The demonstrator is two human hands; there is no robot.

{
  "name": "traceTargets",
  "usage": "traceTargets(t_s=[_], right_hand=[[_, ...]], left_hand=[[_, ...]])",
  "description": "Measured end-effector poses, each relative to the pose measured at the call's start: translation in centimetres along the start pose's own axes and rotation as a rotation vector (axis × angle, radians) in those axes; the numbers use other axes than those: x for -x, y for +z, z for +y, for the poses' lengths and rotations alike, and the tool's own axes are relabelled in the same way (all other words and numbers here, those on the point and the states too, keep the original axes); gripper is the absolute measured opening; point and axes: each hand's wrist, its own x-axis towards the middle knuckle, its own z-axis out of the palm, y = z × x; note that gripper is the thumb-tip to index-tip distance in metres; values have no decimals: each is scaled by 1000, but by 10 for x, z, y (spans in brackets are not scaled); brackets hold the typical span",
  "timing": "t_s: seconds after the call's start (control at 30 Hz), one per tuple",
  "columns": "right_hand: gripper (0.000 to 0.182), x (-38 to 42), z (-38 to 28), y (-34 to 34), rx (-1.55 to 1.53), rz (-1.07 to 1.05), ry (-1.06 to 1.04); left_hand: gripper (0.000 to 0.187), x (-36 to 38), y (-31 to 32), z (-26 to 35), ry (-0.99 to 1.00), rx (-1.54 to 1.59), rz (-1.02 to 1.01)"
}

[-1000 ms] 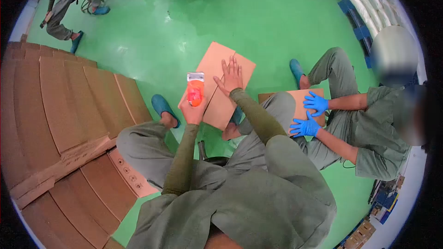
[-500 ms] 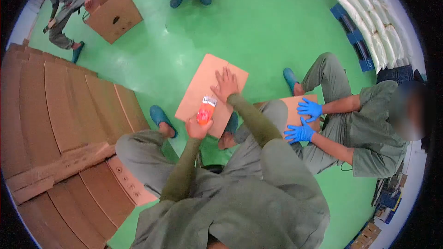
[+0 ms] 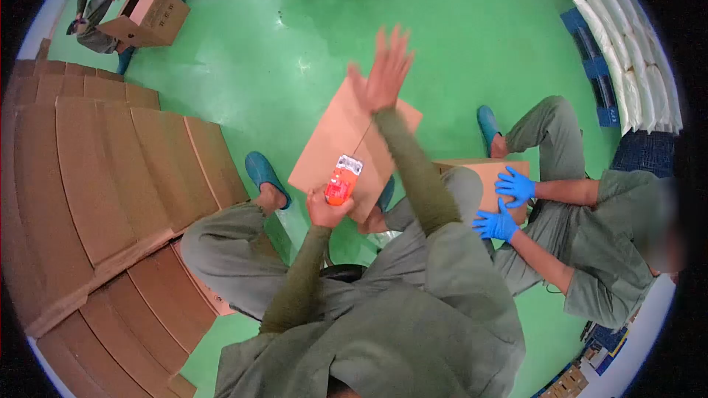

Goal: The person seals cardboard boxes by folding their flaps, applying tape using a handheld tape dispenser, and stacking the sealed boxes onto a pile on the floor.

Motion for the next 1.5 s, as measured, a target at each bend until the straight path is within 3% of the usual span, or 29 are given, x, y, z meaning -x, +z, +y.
traceTargets(t_s=[0.03, 0.1, 0.17, 0.23, 0.27, 0.3, 0.33, 0.37, 0.4, 0.43, 0.47, 0.5, 0.57, 0.6, 0.67, 0.7, 0.77, 0.8, 0.83, 0.87, 0.93, 1.03, 1.1, 1.23, 1.27, 1.33, 1.47, 1.5], right_hand=[[87, 59, 13, 42, 106, -231, 19], [90, 122, 30, 64, -37, -481, -26], [88, 99, 34, 64, -75, -499, -50], [84, 82, 42, 54, -133, -498, -21], [82, 81, 51, 56, -188, -496, -8], [79, 97, 53, 53, -257, -516, 14], [59, 109, 53, 44, -327, -446, 96], [42, 118, 53, 35, -406, -498, 196], [32, 120, 35, 10, -556, -588, 450], [32, 142, 54, 10, -830, -784, 534], [30, 177, 78, 23, -1073, -821, 568], [32, 205, 89, 37, -1362, -858, 891], [34, 178, 46, -13, -1566, -862, 1241], [33, 171, 42, -13, -1539, -915, 1182], [33, 168, 38, -16, -1466, -1008, 1117], [33, 203, 71, 28, -1495, -997, 1007], [27, 181, 92, 38, -1311, -978, 951], [25, 160, 108, 39, -1230, -953, 946], [24, 132, 122, 32, -1170, -923, 932], [24, 101, 142, 32, -1108, -890, 904], [26, 53, 173, 24, -991, -834, 880], [32, 4, 201, 40, -782, -750, 916], [34, -12, 227, 53, -656, -874, 789], [45, 41, 271, 129, -235, -1032, 459], [49, 52, 280, 147, -279, -1034, 511], [57, 57, 262, 145, -289, -972, 629], [76, 32, 188, 100, -170, -536, 704], [81, 31, 162, 91, -105, -577, 676]], left_hand=[[42, -5, 0, 2, 26, -3, -2], [46, -8, -5, 15, 62, -12, 3], [47, 8, 0, 17, -41, -62, 20], [46, -16, 11, 22, 16, -94, 119], [41, -19, 20, 1, 57, -134, 68], [41, -17, 12, 15, -17, 32, 1], [42, -19, 5, 30, -83, 189, -50], [41, -20, 4, 30, 37, 189, 6], [41, -18, 5, 23, 162, 167, 72], [42, -13, 14, 9, 105, 100, 16], [44, -9, 19, 10, 111, 1, 62], [47, -9, 20, 12, 110, -87, 94], [52, -13, 10, 17, 25, 1, -54], [54, -12, 9, 21, -24, 51, -145], [55, -19, 2, 26, 50, 325, 5], [54, -16, 3, 25, 21, 246, -1], [54, -13, 1, 28, -34, 87, -20], [51, -13, 1, 30, -103, 323, -137], [46, -18, -6, 38, -98, 157, -144], [42, -24, 7, 22, 26, 127, -44], [40, -37, -11, 40, 94, -95, -81], [44, -54, 4, 44, 75, -213, -52], [49, -75, 18, 71, 27, -215, -94], [52, -79, 31, 64, -43, -226, -148], [53, -82, 37, 61, -36, -229, -142], [53, -85, 43, 51, 11, -204, -113], [54, -80, 41, 56, 16, -334, -133], [53, -82, 47, 49, -27, -312, -167]])
